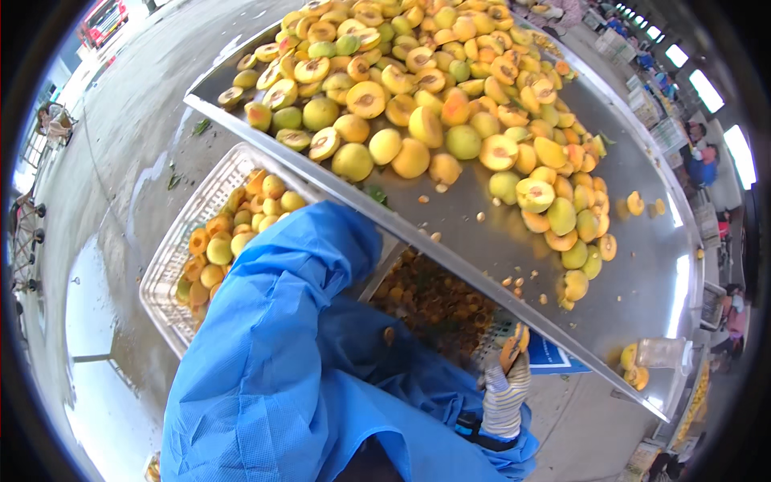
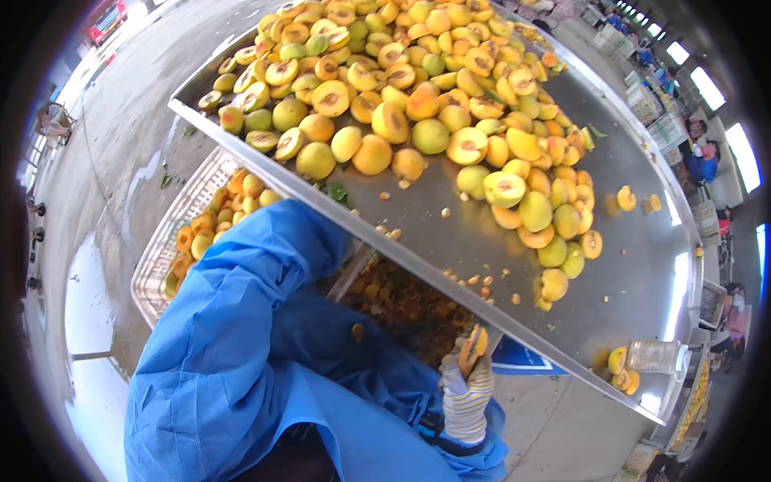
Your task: Removing pits from apricots using a handheld tool.
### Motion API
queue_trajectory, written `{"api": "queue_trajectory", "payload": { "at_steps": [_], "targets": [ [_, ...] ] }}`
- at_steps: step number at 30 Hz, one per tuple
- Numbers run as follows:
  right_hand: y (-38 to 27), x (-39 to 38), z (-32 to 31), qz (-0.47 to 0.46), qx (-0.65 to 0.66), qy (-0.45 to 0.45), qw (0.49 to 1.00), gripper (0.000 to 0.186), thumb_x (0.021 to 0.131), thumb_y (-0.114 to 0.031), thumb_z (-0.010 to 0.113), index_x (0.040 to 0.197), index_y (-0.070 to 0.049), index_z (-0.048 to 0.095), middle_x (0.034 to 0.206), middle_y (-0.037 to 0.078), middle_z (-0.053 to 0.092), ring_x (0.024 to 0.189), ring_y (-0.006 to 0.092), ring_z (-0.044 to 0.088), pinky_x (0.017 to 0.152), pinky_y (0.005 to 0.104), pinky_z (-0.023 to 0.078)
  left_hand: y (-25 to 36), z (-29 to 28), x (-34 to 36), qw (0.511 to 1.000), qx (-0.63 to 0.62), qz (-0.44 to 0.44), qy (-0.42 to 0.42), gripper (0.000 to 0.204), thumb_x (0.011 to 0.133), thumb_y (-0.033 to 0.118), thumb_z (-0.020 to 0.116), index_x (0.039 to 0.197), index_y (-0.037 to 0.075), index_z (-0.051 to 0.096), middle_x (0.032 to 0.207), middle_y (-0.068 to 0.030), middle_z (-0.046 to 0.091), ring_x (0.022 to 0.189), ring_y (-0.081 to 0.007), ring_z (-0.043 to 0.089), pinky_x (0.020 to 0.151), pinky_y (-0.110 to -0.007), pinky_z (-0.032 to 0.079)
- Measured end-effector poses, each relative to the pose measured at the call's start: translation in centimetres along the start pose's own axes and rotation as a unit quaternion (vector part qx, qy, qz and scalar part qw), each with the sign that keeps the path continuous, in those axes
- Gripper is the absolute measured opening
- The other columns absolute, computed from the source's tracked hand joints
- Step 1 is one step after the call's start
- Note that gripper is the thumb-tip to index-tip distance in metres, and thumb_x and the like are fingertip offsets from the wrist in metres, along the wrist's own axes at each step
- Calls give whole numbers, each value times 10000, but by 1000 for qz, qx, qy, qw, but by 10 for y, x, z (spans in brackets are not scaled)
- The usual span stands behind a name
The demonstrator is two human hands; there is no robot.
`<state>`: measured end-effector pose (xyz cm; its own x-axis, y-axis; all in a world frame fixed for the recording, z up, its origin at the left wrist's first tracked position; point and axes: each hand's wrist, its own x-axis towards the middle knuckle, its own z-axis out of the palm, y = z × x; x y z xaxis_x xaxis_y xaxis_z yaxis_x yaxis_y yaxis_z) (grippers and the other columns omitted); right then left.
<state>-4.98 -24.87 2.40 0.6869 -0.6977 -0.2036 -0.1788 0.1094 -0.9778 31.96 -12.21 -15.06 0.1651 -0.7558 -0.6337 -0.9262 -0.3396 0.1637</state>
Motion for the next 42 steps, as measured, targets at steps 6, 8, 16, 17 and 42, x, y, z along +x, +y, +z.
{"api": "queue_trajectory", "payload": {
  "at_steps": [6, 8, 16, 17, 42],
  "targets": [
    [2, 8, 4, 26, -8, -5, 1000, 382, 832, -77, 723, 1170, -22, 554, 700, 22, 574, 514, 57, 500, 467, 195, 422, 9, 15, 18, 999, -25, -14, -46, 416, 845, 302, 624, 1220, 123, 640, 1213, -143, 627, 1146, -309, 573, 960, -397, 460],
    [0, 9, 4, 22, -5, -5, 1000, 372, 834, -84, 724, 1160, -25, 557, 701, 20, 573, 514, 57, 501, 468, 195, 421, 11, 15, 18, 998, -30, -17, -48, 428, 840, 314, 632, 1224, 124, 638, 1218, -143, 624, 1148, -314, 571, 963, -401, 458],
    [-4, 10, -3, 46, 11, -31, 998, 334, 851, -113, 719, 1135, -43, 559, 690, 8, 563, 525, 50, 499, 471, 195, 407, 17, 14, 13, 998, -31, -33, -40, 482, 820, 360, 662, 1240, 127, 629, 1236, -143, 613, 1155, -335, 563, 972, -419, 452],
    [-4, 9, -3, 44, 16, -23, 999, 334, 851, -113, 719, 1135, -43, 559, 690, 8, 563, 525, 50, 499, 471, 195, 407, 17, 12, 10, 998, -32, -35, -35, 489, 817, 365, 666, 1242, 128, 628, 1238, -143, 612, 1156, -338, 562, 973, -421, 452],
    [14, -1, 12, 16, -58, -51, 997, 396, 899, -179, 664, 1254, -75, 521, 654, -21, 490, 462, 44, 417, 402, 191, 353, 7, 56, -255, 881, -42, -136, 451, 392, 783, 252, 699, 1150, 123, 650, 1220, -129, 592, 1108, -348, 523, 962, -454, 436]
  ]
}}
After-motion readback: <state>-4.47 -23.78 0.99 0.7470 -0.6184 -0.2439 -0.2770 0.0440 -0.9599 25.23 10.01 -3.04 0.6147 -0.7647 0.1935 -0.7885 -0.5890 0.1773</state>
